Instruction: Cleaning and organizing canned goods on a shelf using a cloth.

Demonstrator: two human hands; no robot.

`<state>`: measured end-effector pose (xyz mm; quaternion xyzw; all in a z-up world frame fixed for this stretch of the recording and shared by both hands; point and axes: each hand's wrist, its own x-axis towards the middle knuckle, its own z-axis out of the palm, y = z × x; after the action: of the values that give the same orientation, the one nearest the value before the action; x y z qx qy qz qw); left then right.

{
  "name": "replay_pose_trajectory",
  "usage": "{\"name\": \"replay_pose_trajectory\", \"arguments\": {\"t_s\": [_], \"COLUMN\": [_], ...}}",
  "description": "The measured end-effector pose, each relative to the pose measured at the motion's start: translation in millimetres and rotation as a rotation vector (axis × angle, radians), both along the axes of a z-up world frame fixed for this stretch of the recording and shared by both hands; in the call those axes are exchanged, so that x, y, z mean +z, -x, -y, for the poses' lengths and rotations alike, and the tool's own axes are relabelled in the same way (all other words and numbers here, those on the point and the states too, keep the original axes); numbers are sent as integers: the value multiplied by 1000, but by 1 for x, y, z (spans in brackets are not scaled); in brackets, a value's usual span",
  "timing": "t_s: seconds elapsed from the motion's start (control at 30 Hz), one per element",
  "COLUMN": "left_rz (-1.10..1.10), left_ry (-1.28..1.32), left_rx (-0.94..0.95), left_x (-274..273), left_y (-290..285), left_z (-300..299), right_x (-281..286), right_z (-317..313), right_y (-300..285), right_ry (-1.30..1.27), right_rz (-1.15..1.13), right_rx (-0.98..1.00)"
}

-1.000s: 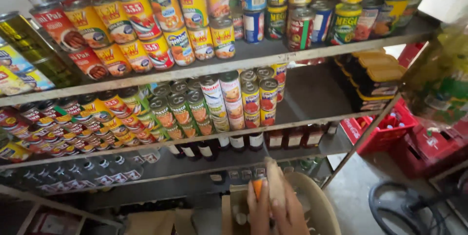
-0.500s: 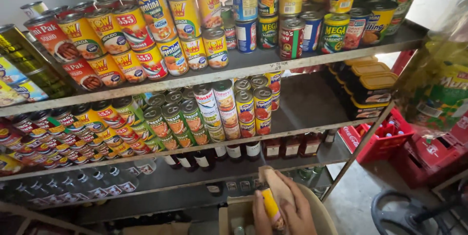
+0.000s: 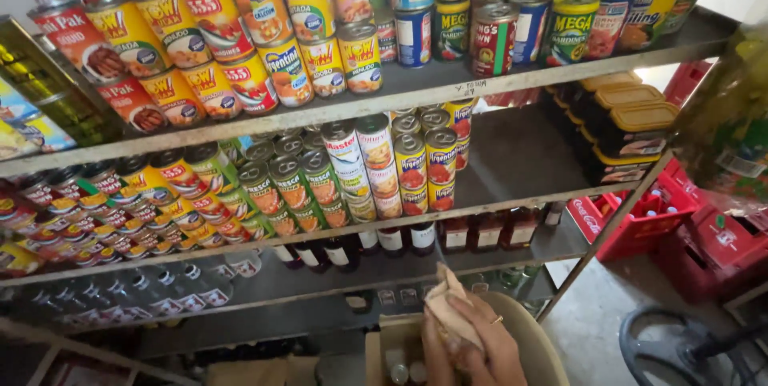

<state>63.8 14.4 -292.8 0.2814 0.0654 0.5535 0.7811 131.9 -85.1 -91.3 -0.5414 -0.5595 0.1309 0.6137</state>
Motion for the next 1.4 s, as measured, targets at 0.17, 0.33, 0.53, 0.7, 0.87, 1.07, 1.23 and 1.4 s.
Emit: {"name": "replay_pose_trajectory", "arguments": {"t_s": [0.17, 0.33, 0.53, 0.7, 0.87, 1.07, 1.23, 1.4], "left_rz": [302, -555, -728, -670, -289, -606, -444, -545], "left_ry": [-17, 448, -138, -398, 489, -165, 462, -33], "left_rx": [-101, 161, 270, 236, 62, 457, 66, 317], "left_x": [-5, 71, 111, 70, 98, 107, 140, 132], "left_y": [2, 8, 34, 24, -3, 18, 19, 24], "left_z": [11, 6, 51, 43, 3, 47, 33, 17], "right_x": [8, -13, 41, 36, 1, 18, 30, 21], "right_z": [4, 1, -4, -6, 4, 4, -1, 8], "right_y": [3, 16, 22, -2, 6, 19, 16, 38], "right_ry": [78, 45, -17, 82, 14, -31, 160, 47], "right_rz": [-2, 130, 256, -15, 185, 193, -229, -117], "right_rx": [-26, -81, -82, 4, -40, -101, -9, -56]}}
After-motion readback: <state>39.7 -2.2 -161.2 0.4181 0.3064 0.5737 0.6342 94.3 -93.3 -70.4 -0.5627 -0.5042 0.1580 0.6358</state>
